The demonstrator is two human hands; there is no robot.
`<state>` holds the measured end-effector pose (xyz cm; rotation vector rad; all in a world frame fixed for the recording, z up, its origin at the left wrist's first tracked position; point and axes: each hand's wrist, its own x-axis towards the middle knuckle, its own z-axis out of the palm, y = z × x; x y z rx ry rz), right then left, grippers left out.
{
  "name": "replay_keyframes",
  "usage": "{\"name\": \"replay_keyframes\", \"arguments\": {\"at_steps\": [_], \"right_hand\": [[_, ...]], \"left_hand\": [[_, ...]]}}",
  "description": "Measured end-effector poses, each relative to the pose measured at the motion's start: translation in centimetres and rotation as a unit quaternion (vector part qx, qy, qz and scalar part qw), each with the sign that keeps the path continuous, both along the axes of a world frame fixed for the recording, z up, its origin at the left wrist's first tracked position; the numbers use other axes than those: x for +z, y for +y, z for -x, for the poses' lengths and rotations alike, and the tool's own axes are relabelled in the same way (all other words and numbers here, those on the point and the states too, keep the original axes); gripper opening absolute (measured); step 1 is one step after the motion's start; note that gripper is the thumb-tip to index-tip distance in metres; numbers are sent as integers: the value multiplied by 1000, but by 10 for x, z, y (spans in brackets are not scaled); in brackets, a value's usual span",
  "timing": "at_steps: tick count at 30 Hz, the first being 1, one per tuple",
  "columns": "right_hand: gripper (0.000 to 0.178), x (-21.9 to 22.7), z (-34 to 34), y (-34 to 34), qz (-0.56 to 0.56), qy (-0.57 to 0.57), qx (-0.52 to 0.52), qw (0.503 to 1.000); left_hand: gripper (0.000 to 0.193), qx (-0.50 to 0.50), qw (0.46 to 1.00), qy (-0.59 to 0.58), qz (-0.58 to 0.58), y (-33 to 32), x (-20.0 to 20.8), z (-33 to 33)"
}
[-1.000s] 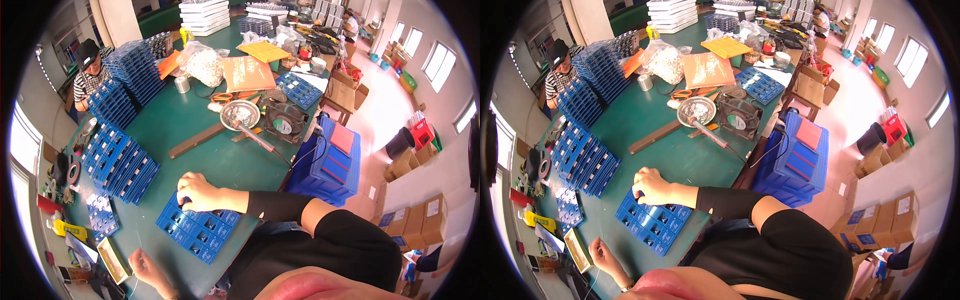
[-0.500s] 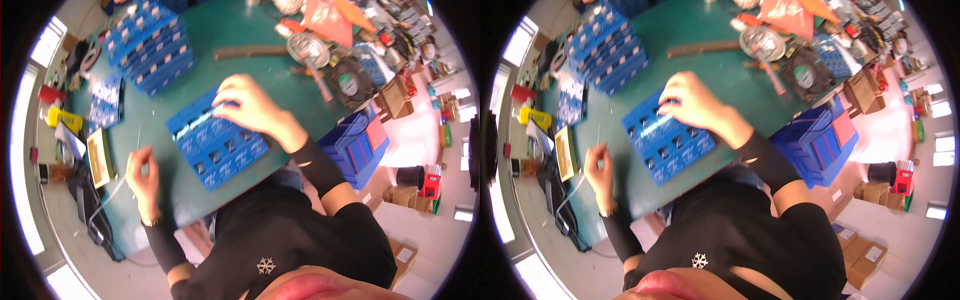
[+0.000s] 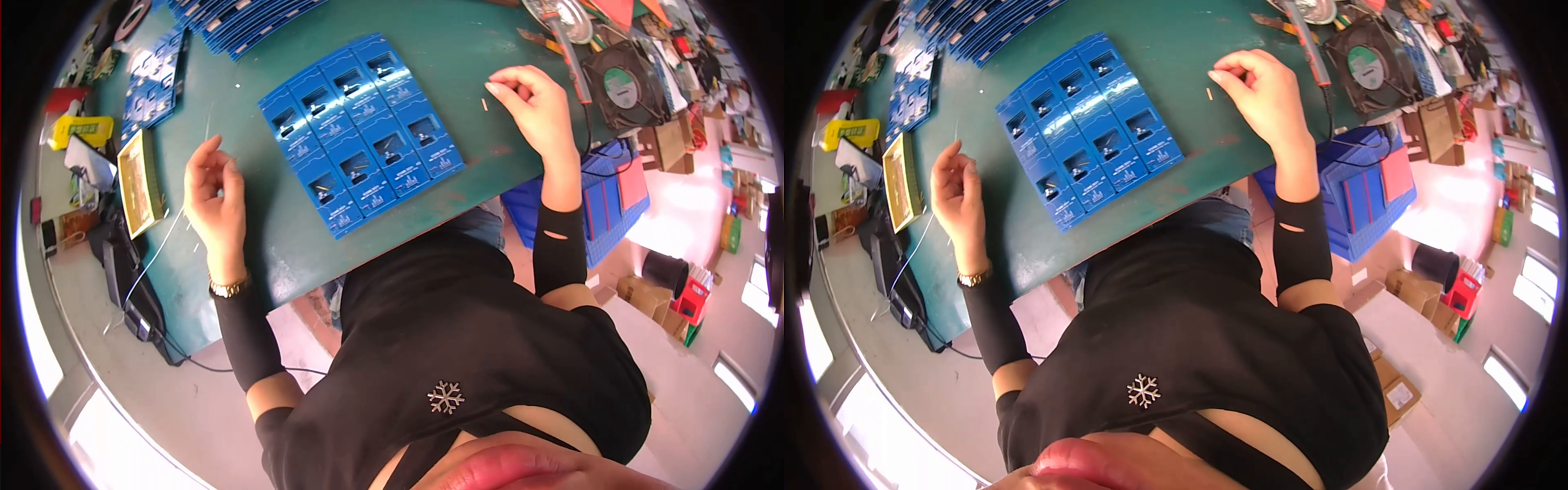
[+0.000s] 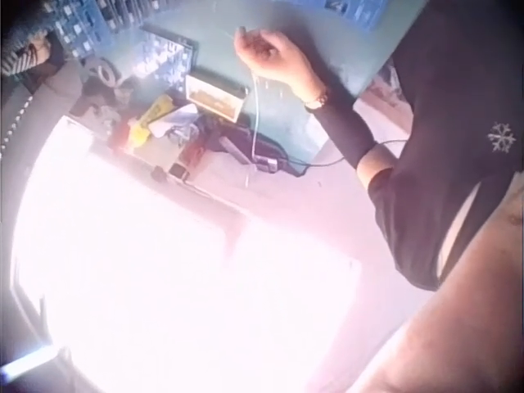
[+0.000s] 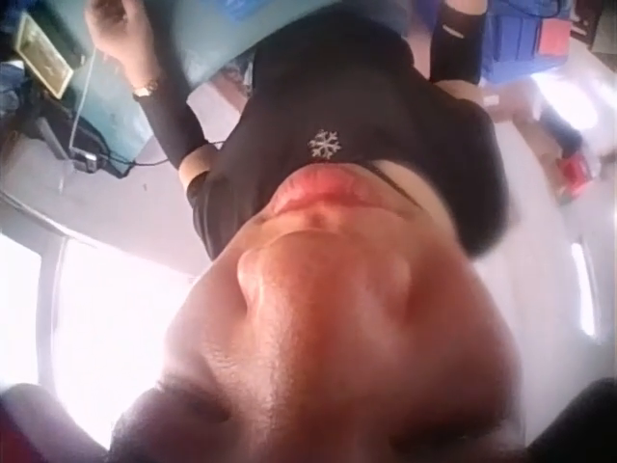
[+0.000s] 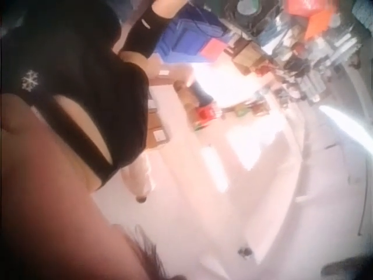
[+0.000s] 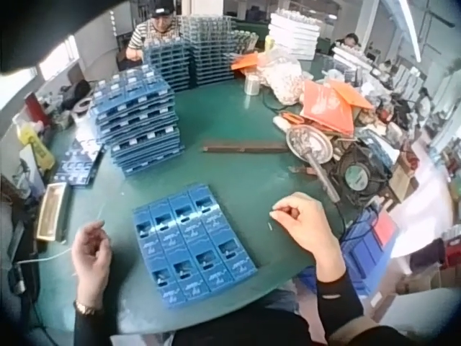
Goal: The person assembles electronic components by placing pins into blue plastic modules and cutting small white plastic strips with scissors.
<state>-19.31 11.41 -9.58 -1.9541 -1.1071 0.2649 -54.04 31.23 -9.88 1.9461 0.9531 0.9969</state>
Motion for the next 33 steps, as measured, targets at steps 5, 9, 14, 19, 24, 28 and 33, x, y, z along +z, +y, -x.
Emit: {"name": "replay_keyframes", "arguments": {"at_steps": [5, 9, 14, 19, 24, 28, 33], "right_hand": [[13, -5, -12, -7, -26, -20, -9, 999], [8, -1, -9, 1, 46, -64, 4, 997], [8, -2, -6, 2, 67, -173, 23, 982], [10, -11, -9, 0, -37, -175, -14, 984], [8, -11, -20, -2, -64, -3, -6, 998], [12, -16, -25, -1, -137, 16, 8, 990], [15, -18, -27, -1, -168, 87, -11, 982]], "left_hand": [[27, -68, 996, 3, -61, -3, 10, -32], [27, -120, 980, 53, -150, -9, 34, -73], [37, -191, 975, 48, -105, 5, 23, -109], [47, -226, 965, 111, -72, 4, 26, -124], [51, -246, 960, 103, -82, 4, 27, -138], [51, -252, 957, 98, -100, 4, 22, -150], [53, -231, 965, 97, -76, 2, 23, -152]]}}
